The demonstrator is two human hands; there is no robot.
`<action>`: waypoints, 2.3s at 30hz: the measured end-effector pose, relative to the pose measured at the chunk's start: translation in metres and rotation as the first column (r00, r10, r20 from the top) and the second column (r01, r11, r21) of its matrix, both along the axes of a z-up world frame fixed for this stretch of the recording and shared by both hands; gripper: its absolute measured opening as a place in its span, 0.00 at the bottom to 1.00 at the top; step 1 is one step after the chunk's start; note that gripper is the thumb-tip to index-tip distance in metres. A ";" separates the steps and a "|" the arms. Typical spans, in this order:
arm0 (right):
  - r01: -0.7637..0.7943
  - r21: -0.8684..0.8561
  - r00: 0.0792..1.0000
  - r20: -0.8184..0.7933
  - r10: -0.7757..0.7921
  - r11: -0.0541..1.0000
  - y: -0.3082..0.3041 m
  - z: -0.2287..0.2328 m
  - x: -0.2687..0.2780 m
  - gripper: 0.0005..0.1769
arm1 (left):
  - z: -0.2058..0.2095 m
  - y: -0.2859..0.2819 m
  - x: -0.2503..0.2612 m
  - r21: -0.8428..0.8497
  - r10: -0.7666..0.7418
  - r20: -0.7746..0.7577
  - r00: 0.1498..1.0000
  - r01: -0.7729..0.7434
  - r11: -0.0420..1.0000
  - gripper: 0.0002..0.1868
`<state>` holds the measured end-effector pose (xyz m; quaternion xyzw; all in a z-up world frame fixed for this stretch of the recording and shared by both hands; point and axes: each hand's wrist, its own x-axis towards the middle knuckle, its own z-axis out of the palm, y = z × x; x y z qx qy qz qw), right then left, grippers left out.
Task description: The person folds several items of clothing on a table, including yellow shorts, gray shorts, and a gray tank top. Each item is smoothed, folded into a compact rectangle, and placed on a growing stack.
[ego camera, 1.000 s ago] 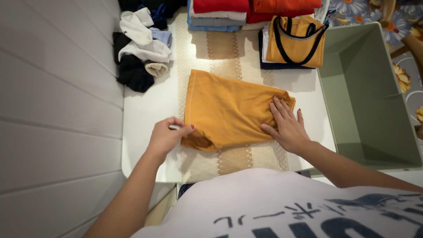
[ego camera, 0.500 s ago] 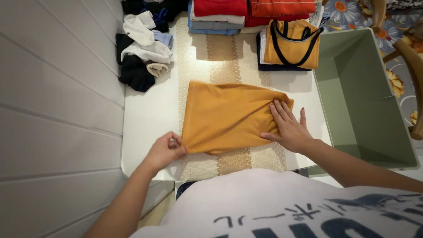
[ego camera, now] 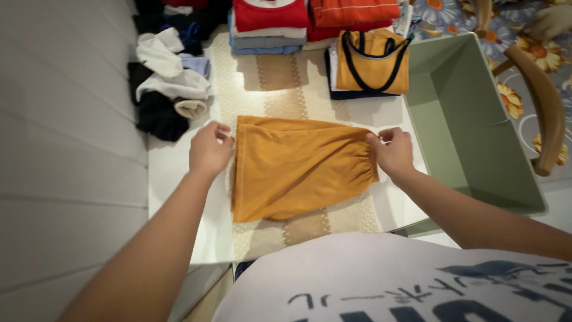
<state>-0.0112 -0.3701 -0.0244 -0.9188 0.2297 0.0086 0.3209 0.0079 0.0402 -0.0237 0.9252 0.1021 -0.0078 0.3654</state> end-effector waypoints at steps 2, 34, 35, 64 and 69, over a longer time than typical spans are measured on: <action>-0.034 0.062 0.999 -0.035 0.037 0.997 -0.004 0.000 0.008 0.24 | 0.002 -0.008 0.022 0.072 -0.033 -0.012 0.999 0.033 0.997 0.15; -0.719 -0.272 0.683 -0.445 0.579 0.639 0.027 0.032 -0.018 0.66 | -0.028 -0.004 0.093 -0.146 0.057 -0.278 0.959 -0.100 0.984 0.13; -0.730 -0.281 0.671 -0.472 0.573 0.624 0.025 0.032 -0.019 0.66 | -0.030 0.000 0.097 -0.145 0.053 -0.242 0.969 -0.090 0.985 0.13; -0.789 -0.371 0.597 -0.276 0.754 0.489 0.034 0.010 -0.032 0.51 | -0.021 -0.079 -0.048 0.528 -0.429 0.009 0.903 0.360 0.769 0.40; -0.830 -0.417 0.558 -0.595 0.579 0.371 0.032 0.015 -0.030 0.62 | -0.004 -0.062 -0.062 0.527 -0.402 -0.246 0.882 0.469 0.709 0.43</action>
